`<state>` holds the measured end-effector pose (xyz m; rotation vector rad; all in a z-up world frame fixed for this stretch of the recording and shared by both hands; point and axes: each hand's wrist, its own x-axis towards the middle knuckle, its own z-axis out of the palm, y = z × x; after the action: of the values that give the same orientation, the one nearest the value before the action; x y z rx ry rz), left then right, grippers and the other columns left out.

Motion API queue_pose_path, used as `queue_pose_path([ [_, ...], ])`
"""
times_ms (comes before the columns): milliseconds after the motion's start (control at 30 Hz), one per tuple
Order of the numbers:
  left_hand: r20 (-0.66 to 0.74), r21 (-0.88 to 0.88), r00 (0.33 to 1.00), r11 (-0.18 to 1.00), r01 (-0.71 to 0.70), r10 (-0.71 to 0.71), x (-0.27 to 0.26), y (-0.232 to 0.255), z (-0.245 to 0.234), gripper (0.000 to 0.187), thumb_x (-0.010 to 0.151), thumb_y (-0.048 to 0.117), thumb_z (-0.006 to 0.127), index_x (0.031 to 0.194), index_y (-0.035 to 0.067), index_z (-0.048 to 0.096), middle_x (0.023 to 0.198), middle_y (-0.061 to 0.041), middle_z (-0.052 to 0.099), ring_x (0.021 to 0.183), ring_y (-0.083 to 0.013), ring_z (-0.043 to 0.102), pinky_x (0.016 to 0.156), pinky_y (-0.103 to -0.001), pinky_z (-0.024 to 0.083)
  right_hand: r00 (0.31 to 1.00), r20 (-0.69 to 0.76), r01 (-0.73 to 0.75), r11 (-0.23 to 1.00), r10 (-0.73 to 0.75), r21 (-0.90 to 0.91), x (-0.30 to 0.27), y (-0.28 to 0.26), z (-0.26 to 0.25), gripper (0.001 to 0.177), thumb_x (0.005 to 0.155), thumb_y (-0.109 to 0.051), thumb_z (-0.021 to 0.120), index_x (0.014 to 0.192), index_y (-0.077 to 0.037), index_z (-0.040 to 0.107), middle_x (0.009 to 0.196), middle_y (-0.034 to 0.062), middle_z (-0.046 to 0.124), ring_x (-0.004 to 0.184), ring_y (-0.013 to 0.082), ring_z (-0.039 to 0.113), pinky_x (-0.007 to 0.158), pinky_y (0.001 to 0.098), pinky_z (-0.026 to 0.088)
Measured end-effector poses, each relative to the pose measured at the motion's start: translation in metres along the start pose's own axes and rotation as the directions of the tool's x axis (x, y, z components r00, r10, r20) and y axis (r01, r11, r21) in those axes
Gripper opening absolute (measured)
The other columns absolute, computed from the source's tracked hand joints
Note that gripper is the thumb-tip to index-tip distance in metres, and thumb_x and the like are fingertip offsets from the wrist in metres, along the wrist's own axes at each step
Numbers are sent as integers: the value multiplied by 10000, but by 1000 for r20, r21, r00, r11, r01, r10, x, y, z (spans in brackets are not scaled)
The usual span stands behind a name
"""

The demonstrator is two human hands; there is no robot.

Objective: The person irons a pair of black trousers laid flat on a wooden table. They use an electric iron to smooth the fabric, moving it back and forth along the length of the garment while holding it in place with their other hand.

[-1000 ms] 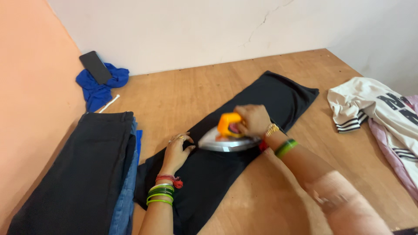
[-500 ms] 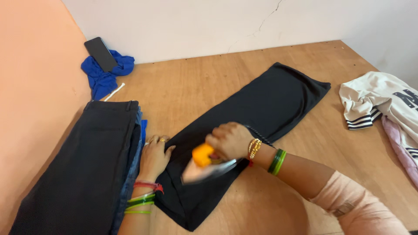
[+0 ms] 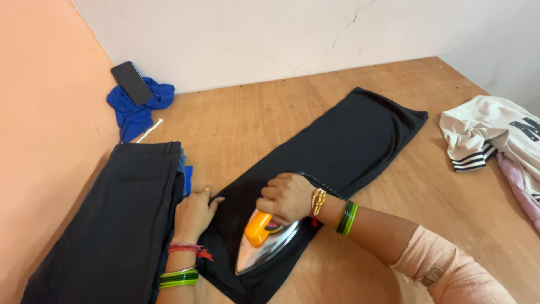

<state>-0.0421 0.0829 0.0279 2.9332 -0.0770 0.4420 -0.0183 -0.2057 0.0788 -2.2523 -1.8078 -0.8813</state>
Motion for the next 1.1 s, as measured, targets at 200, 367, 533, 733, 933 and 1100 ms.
queue_pose_path([
  [200,-25,-37,1000,999,-2,1,2,2,3,336,906,438,659,901,103,689,800,-175,728,744,-397,712,632,-524,553,966,-40,-256,964,253,-73,15,-4,12,376,733,-463,762,888,-155,610,742,12,574,700,230,635,606,388,496],
  [367,-24,21,1000,1000,-5,6,3,2,3,374,925,458,639,901,88,688,783,-168,717,739,-393,708,637,-517,555,993,-59,108,994,-107,14,6,12,6,316,804,-409,751,912,-142,620,746,24,571,688,232,609,610,385,475],
  [533,-19,52,1000,999,-9,11,8,-6,16,381,926,466,629,910,95,714,814,-177,719,755,-394,708,648,-521,555,925,-143,-369,923,353,-108,21,4,19,364,723,-406,726,949,-132,645,852,43,620,840,236,628,712,393,482],
  [733,-41,28,998,999,-35,36,13,-11,25,289,945,367,600,955,102,715,807,-181,725,749,-392,712,654,-543,555,858,-214,-506,837,466,-206,15,-3,28,375,804,-378,752,1100,-155,693,908,41,636,859,235,601,736,408,462],
  [933,-4,70,1000,998,-3,3,14,-6,21,332,974,399,595,951,86,702,819,-186,725,769,-391,714,669,-535,561,854,-357,-502,777,377,-379,-2,7,18,477,724,-363,750,1181,-233,706,851,13,606,858,229,615,871,425,496],
  [1100,-16,27,1000,1000,-10,10,14,-6,19,268,962,361,592,982,117,701,836,-182,727,769,-401,715,674,-537,561,846,-231,-528,818,481,-228,-13,24,22,366,768,-338,747,1105,-205,694,817,9,613,797,220,633,831,420,487],
])
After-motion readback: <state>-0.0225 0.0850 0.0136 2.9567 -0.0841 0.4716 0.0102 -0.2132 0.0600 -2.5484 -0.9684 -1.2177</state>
